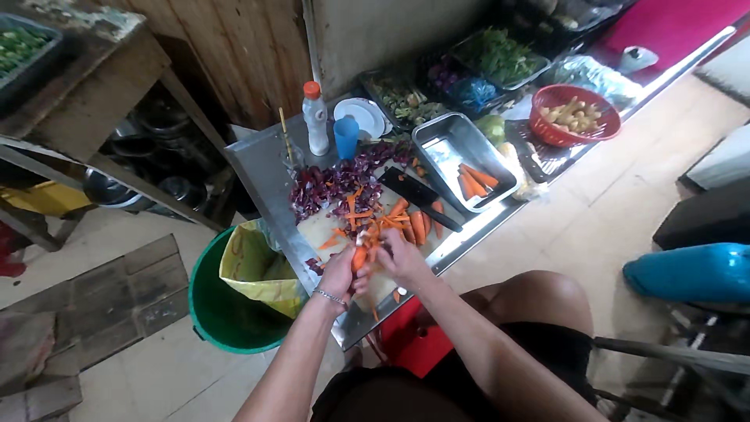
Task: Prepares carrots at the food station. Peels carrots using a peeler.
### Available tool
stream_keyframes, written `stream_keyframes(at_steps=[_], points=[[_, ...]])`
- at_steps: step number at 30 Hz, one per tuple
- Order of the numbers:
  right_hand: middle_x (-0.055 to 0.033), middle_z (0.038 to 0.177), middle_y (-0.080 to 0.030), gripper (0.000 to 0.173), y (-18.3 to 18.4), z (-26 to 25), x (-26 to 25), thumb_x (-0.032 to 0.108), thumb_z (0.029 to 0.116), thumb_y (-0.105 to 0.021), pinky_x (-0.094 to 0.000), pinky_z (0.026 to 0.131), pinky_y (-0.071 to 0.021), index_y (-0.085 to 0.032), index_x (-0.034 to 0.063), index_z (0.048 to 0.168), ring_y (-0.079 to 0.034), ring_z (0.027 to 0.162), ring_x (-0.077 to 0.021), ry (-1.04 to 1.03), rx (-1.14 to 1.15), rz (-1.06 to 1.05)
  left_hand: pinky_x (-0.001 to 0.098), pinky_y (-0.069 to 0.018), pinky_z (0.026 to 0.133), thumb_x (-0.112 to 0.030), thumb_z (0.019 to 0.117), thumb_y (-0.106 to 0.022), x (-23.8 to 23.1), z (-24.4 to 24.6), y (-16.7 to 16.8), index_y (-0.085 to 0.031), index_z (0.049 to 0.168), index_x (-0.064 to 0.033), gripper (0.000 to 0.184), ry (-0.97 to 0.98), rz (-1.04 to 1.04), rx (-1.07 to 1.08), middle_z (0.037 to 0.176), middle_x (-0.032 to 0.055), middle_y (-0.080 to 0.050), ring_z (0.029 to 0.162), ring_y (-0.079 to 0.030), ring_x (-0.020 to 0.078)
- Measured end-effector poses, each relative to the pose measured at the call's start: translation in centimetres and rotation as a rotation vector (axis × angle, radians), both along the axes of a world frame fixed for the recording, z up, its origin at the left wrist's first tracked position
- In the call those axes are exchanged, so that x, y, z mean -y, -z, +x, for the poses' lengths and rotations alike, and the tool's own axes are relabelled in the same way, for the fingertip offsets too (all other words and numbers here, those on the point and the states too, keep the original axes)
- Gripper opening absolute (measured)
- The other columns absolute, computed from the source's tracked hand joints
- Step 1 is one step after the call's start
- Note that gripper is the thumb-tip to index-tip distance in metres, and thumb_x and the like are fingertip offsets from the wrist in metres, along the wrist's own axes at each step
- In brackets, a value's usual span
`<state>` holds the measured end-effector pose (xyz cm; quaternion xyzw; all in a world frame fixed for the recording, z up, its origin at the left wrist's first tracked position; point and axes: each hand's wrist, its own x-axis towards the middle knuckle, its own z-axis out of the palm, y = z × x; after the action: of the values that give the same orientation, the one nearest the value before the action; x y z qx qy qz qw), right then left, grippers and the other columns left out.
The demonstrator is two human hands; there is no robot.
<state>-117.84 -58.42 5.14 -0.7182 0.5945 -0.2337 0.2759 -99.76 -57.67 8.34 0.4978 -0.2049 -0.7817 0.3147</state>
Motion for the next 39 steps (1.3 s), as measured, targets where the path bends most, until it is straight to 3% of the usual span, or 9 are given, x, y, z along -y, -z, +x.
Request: stream_keyframes(at_steps=[4, 12, 18, 23, 27, 30, 32, 36, 39], points=[[-0.0154, 0.092, -0.069, 0.042, 0.3, -1.3, 1.2, 0.035, 0.1074, -0.051, -0.0557, 0.074, -0.0589, -0.052, 0.0019, 0.133, -0.071, 0.080, -0.0326, 0.140, 0.047, 0.073, 0.0217, -0.0373, 0.039, -0.048, 0.1115, -0.027, -0.4, 0.4, 0.4, -0.056, 0.105, -0.0086, 0.049, -0.012, -0.018, 0.016, 0.061, 0.0002, -0.046, 0.042, -0.039, 0.0083], [-0.0128, 0.082, -0.067, 0.036, -1.9, 1.1, -1.2, 0.030, 0.1058, -0.054, -0.0528, 0.065, -0.0585, -0.054, 0.0023, 0.128, -0.069, 0.071, -0.0305, -0.057, 0.001, 0.084, 0.0229, -0.0360, 0.040, -0.043, 0.1118, -0.025, -0.2, 0.1, 0.3, -0.054, 0.095, -0.0120, 0.045, -0.018, -0.028, 0.060, 0.059, 0.0003, -0.046, 0.041, -0.037, 0.0092], [-0.0186, 0.096, -0.070, 0.040, 0.2, -0.6, 1.9, 0.036, 0.1071, -0.054, -0.0577, 0.079, -0.0579, -0.054, 0.0023, 0.129, -0.071, 0.088, -0.0361, 0.131, -0.002, 0.168, 0.0221, -0.0370, 0.039, -0.051, 0.1107, -0.028, -0.3, 0.4, 0.4, -0.055, 0.102, -0.0093, 0.051, 0.000, -0.035, 0.014, 0.058, -0.0007, -0.043, 0.040, -0.037, 0.0082], [-0.0047, 0.077, -0.054, 0.047, 0.6, -1.2, 2.5, 0.053, 0.1074, -0.045, -0.0295, 0.044, -0.0460, -0.049, 0.0139, 0.134, -0.047, 0.048, -0.0140, 0.481, 0.666, 0.695, 0.0251, -0.0442, 0.042, -0.059, 0.1070, -0.035, -0.1, 1.2, 0.1, -0.055, 0.093, -0.0109, 0.054, 0.032, -0.027, -0.058, 0.058, 0.0001, -0.045, 0.042, -0.043, 0.0100], [-0.0052, 0.082, -0.061, 0.044, -1.7, -1.0, 1.7, 0.049, 0.1079, -0.047, -0.0267, 0.044, -0.0449, -0.048, 0.0171, 0.138, -0.048, 0.048, -0.0121, 0.517, 0.869, 0.787, 0.0268, -0.0507, 0.046, -0.043, 0.1096, -0.038, 0.1, 1.6, -0.1, -0.059, 0.118, -0.0077, 0.042, 0.020, -0.005, -0.116, 0.071, 0.0042, -0.057, 0.050, -0.054, 0.0116], [-0.0083, 0.084, -0.066, 0.045, -3.1, -1.3, 1.7, 0.047, 0.1104, -0.039, -0.0262, 0.041, -0.0469, -0.045, 0.0191, 0.144, -0.050, 0.045, -0.0125, 0.446, 0.918, 0.745, 0.0266, -0.0488, 0.042, -0.031, 0.1066, -0.039, 0.5, 1.5, -0.2, -0.055, 0.110, -0.0080, 0.028, -0.051, 0.067, -0.056, 0.078, 0.0074, -0.062, 0.051, -0.056, 0.0134], [-0.0098, 0.085, -0.065, 0.047, -1.8, -1.5, 2.0, 0.047, 0.1102, -0.041, -0.0306, 0.044, -0.0481, -0.047, 0.0149, 0.144, -0.053, 0.049, -0.0162, 0.430, 0.625, 0.719, 0.0253, -0.0442, 0.041, -0.027, 0.1057, -0.044, 0.9, 1.1, 1.4, -0.054, 0.105, -0.0099, 0.020, -0.031, 0.045, 0.092, 0.070, 0.0031, -0.054, 0.046, -0.048, 0.0112], [-0.0112, 0.084, -0.068, 0.046, -1.3, 0.1, 1.0, 0.050, 0.1104, -0.038, -0.0300, 0.042, -0.0480, -0.049, 0.0146, 0.139, -0.053, 0.045, -0.0165, 0.417, 0.544, 0.743, 0.0279, -0.0441, 0.045, -0.046, 0.1074, -0.049, 2.2, 1.3, 4.8, -0.055, 0.122, -0.0084, 0.041, 0.012, 0.022, 0.334, 0.070, 0.0030, -0.047, 0.047, -0.043, 0.0125], [-0.0094, 0.084, -0.068, 0.044, -1.8, 1.9, -0.9, 0.048, 0.1115, -0.034, -0.0285, 0.041, -0.0449, -0.050, 0.0166, 0.137, -0.049, 0.043, -0.0151, 0.331, 0.613, 0.725, 0.0280, -0.0417, 0.044, -0.061, 0.1076, -0.027, 2.2, 1.2, 4.2, -0.054, 0.102, -0.0097, 0.059, -0.031, 0.072, 0.278, 0.066, 0.0016, -0.045, 0.046, -0.042, 0.0126]])
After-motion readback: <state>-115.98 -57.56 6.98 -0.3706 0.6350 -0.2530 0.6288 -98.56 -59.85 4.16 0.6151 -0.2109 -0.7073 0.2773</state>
